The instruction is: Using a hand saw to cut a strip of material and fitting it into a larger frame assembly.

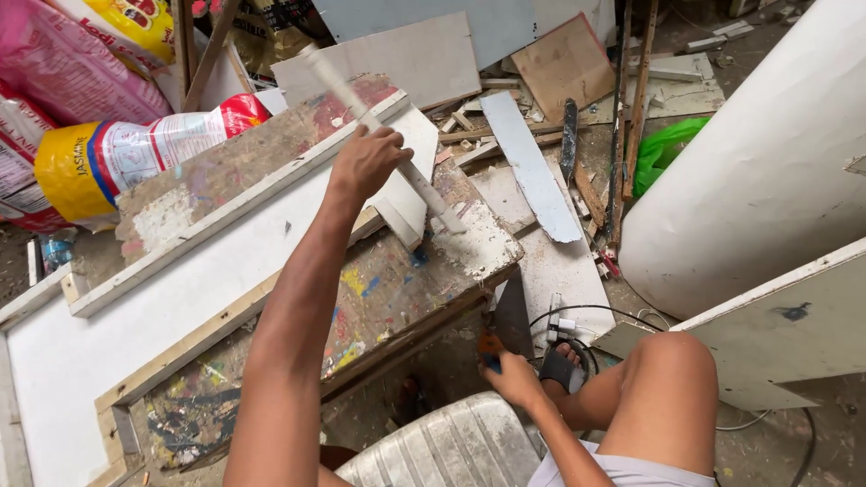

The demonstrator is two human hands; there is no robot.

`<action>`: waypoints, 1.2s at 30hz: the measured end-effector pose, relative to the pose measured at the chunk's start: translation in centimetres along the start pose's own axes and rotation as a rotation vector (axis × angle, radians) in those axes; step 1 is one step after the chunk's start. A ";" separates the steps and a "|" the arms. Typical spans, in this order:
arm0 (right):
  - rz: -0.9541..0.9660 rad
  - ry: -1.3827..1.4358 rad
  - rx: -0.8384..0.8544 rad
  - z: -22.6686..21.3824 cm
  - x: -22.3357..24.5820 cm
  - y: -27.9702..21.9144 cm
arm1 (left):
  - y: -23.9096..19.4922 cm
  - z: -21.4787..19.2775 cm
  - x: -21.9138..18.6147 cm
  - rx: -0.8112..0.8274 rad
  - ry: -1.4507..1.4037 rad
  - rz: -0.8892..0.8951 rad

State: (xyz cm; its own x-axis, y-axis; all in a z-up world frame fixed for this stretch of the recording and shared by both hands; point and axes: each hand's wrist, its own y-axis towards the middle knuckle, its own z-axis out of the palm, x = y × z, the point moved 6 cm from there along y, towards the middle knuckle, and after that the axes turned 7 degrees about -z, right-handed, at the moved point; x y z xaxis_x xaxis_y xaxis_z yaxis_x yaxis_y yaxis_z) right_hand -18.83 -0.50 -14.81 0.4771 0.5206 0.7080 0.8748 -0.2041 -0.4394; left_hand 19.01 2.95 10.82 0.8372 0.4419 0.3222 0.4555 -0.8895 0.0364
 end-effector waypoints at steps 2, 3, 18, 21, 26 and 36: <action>0.032 0.007 0.037 0.3 -0.6 0.0 | 1.8 1.6 -0.8 -0.059 0.017 0.157; 0.033 0.008 0.032 0.3 -0.3 0.2 | 2.2 1.8 -0.6 -0.062 0.018 0.161; 0.075 -0.098 0.057 0.7 -1.4 0.5 | -0.2 5.5 -6.5 0.060 -0.521 -0.647; 0.095 -0.094 0.053 0.6 -1.1 0.2 | 0.0 5.4 -6.6 -0.195 -0.737 -0.568; 0.103 -0.095 0.075 0.0 -0.3 0.0 | 1.5 5.3 -6.3 -0.177 -0.880 -0.442; 0.117 -0.143 0.113 -0.3 0.2 -0.1 | 0.8 5.9 -5.9 -0.119 -0.838 -0.474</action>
State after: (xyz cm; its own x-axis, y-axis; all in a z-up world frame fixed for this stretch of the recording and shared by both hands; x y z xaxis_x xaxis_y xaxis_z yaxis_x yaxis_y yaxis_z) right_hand -18.78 -0.60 -14.46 0.5512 0.6128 0.5663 0.7953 -0.1805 -0.5787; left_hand 16.22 0.28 3.34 0.5398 0.6561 -0.5274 0.8060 -0.5836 0.0990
